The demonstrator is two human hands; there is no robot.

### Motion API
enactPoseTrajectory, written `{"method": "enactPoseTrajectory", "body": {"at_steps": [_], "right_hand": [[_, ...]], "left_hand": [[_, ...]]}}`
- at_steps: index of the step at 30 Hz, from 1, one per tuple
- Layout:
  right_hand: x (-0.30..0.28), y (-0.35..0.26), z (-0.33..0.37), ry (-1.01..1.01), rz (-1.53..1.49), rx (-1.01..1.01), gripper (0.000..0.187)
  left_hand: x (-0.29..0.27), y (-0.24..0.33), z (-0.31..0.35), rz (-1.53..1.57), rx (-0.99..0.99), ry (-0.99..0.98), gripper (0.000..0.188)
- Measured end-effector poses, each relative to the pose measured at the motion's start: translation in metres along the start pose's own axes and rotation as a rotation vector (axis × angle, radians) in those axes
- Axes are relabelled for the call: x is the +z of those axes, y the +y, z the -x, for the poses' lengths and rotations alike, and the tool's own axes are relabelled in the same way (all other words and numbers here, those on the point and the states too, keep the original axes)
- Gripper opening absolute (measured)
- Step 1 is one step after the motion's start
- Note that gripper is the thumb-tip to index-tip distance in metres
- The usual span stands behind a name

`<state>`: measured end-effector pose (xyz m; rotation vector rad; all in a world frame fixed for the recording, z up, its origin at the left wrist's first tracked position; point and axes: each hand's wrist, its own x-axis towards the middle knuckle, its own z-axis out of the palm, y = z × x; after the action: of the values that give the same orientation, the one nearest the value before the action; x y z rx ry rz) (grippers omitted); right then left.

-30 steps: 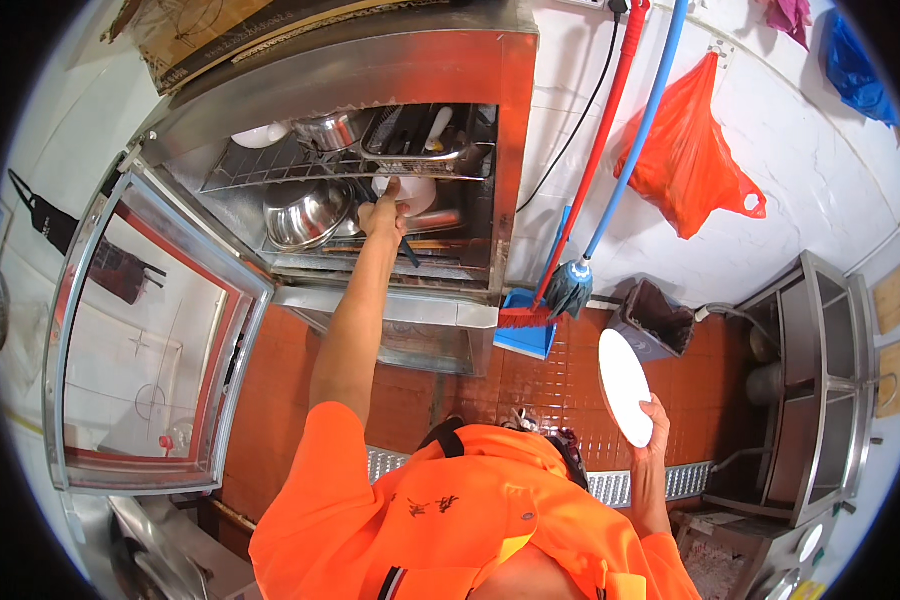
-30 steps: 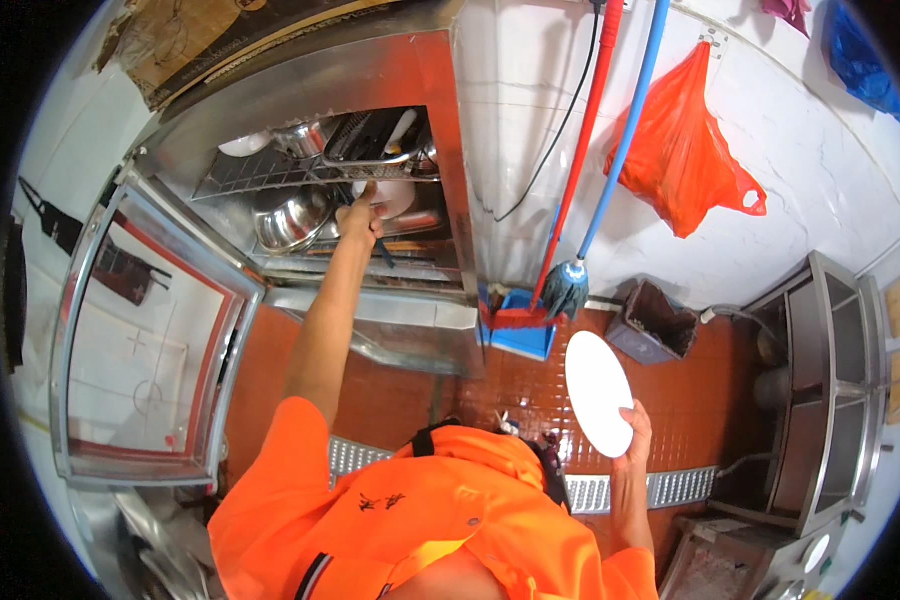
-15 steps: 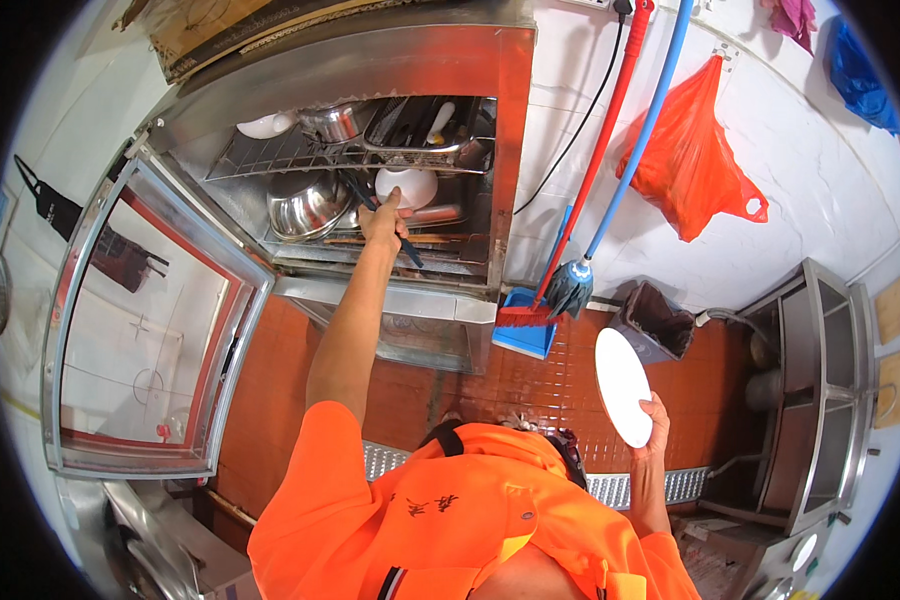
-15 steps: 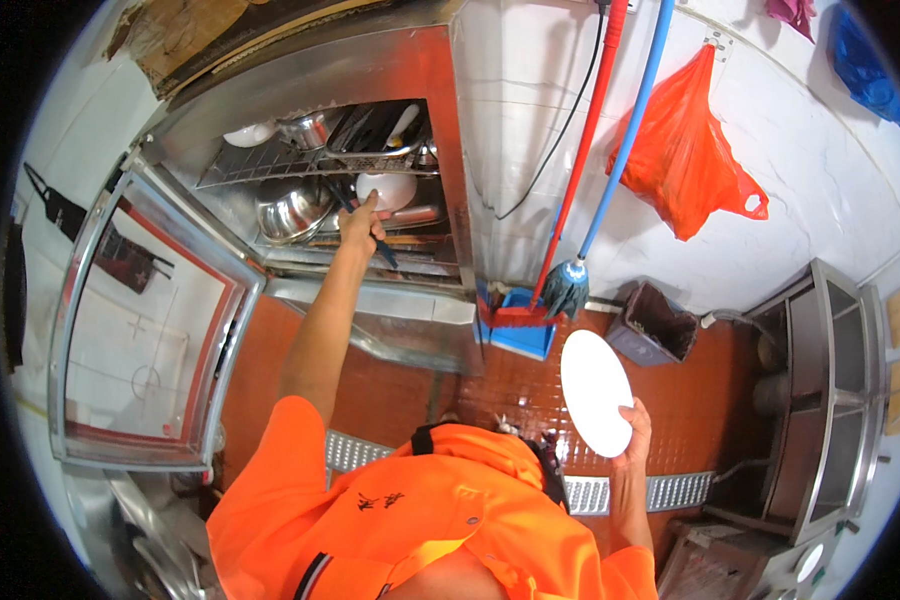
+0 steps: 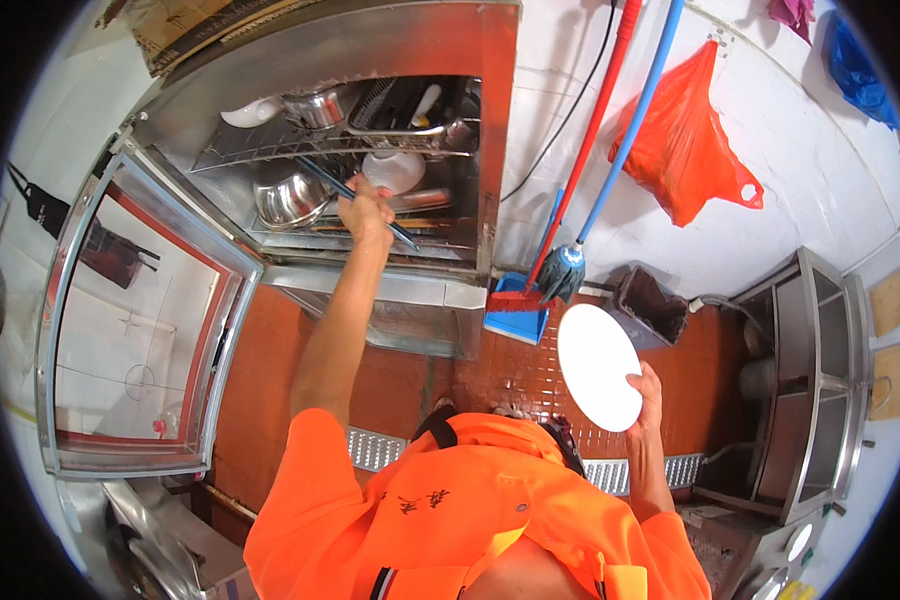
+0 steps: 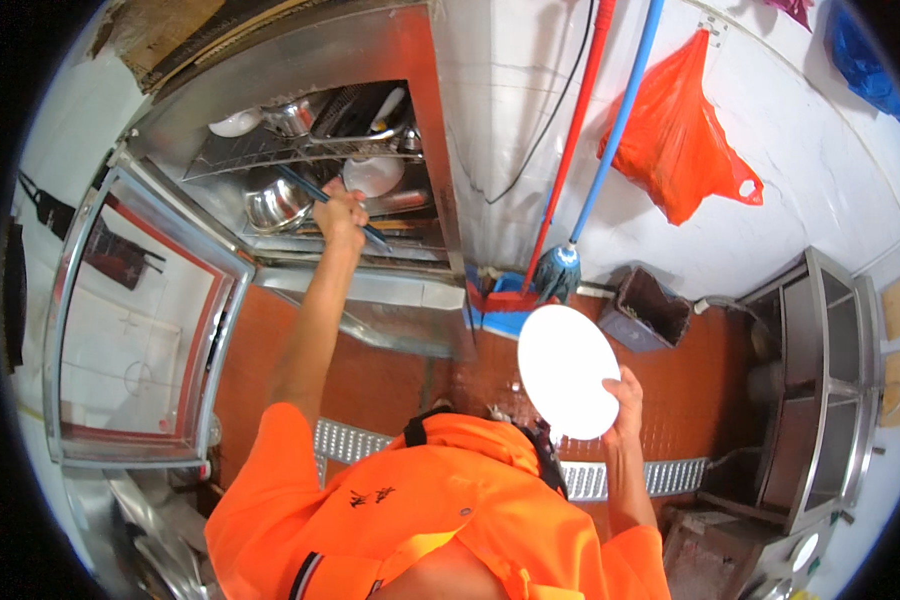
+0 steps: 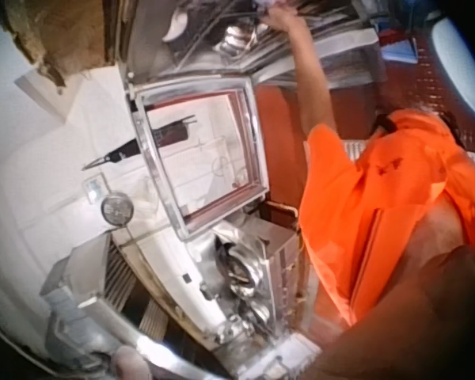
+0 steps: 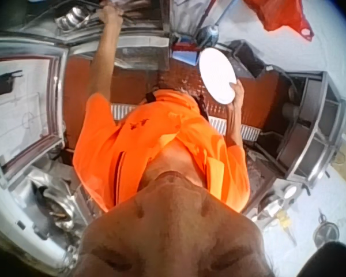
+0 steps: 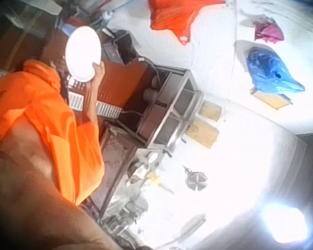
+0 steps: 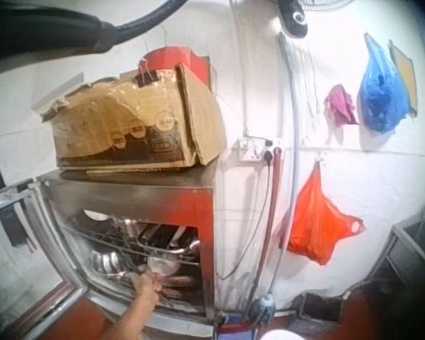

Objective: The person organizes clean dishes in a commercial kitchen. They repeatedly pick up bowls, plates, and metal containers from a stainless steel counter, rinse them under a faucet, and place them into a glass-door dish cabinet. The person also handles chopsticks and spoons, arranging them inside the cabinet.

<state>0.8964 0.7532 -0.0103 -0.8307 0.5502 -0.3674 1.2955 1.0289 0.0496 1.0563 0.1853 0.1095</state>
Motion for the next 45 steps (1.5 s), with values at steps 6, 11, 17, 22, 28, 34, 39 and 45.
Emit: {"method": "enactPoseTrajectory", "body": {"at_steps": [6,11,17,22,28,34,39,45], "right_hand": [[0.040,-0.005,-0.023,-0.117,0.050,0.006,0.014],[0.068,0.006,-0.036,-0.191,0.077,0.070,0.008],[0.094,0.015,-0.040,-0.318,0.152,0.174,0.006],[0.084,0.022,-0.043,-0.358,0.220,0.233,0.006],[0.046,0.028,-0.054,-0.331,0.194,0.244,0.008],[0.046,0.017,-0.035,-0.213,0.148,0.181,0.006],[0.034,0.011,-0.027,-0.184,0.085,0.183,0.007],[0.015,0.016,-0.039,-0.168,0.114,0.134,0.008]], "left_hand": [[-0.013,0.009,0.029,0.173,0.024,0.002,0.025],[-0.043,0.007,0.141,-0.166,0.162,-0.309,0.025],[-0.070,-0.001,0.208,-0.519,0.175,-0.412,0.022],[-0.076,0.073,0.182,-0.794,0.074,-0.434,0.031],[-0.035,0.159,0.142,-0.916,0.229,-0.533,0.026],[-0.016,0.200,0.132,-1.239,0.238,-0.711,0.020],[-0.035,0.227,0.132,-1.250,0.232,-0.601,0.024],[0.043,0.205,0.097,-0.394,-0.241,-0.788,0.029]]}}
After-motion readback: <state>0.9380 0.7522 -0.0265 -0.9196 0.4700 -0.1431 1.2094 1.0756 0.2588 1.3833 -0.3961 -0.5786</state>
